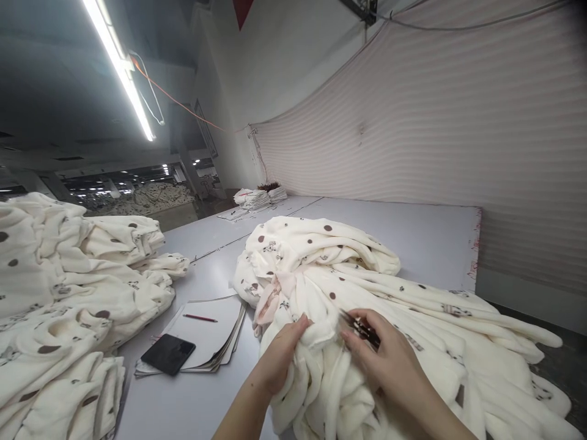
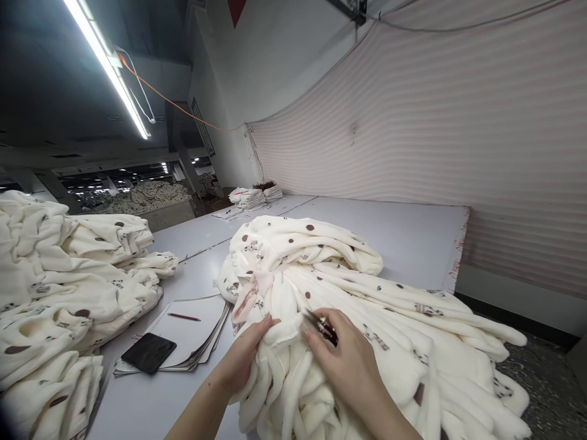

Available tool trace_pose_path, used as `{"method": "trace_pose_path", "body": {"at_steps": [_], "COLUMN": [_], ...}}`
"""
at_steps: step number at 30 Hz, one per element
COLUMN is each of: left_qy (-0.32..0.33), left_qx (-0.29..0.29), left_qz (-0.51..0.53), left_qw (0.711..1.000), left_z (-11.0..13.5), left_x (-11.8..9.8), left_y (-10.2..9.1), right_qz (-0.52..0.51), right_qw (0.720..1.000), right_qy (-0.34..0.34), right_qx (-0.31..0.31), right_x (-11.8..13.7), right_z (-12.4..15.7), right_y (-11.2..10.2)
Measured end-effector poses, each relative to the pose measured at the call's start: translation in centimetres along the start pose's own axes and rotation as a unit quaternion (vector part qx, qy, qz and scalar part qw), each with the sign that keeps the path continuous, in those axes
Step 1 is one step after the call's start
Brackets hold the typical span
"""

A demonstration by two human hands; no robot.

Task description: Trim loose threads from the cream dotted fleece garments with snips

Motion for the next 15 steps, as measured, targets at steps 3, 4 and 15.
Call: {"method": "trace_pose_path", "body": {"at_steps": [3,4,15], "left_qy": [0.057,0.102,0.528], "left_qx": [0.014,0.006,0.009], "left_qz": [-0.198,-0.289,-0.564], "left_qw": [0.978,0.952,0.635], "left_z": [0.7,1.0,4.0], "left_x": [-0.7,-1.0,-0.3], "left_y": [0.8,1.0,2.9], "right_qz": [-0.037,-0.05,-0.065], "right_qw": [0.999,0.998,0.992], "right_qy": [-0.007,-0.025,-0.069], "right_qx": [0.027,0.032,0.084], "right_x": [-0.6,-0.5,-1.3], "right_z": [-0.2,-0.1,2.0], "right_y": [0.9,1.3,-0.7]}}
Point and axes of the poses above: each hand's wrist, its own z-axis away from the middle knuckle, its own y-axis out of the palm, x = y × z, the point moved 5 cm from there along -z, towards the middle knuckle, and after that the axes turned 13 degrees about z, right-handed, at the moved point
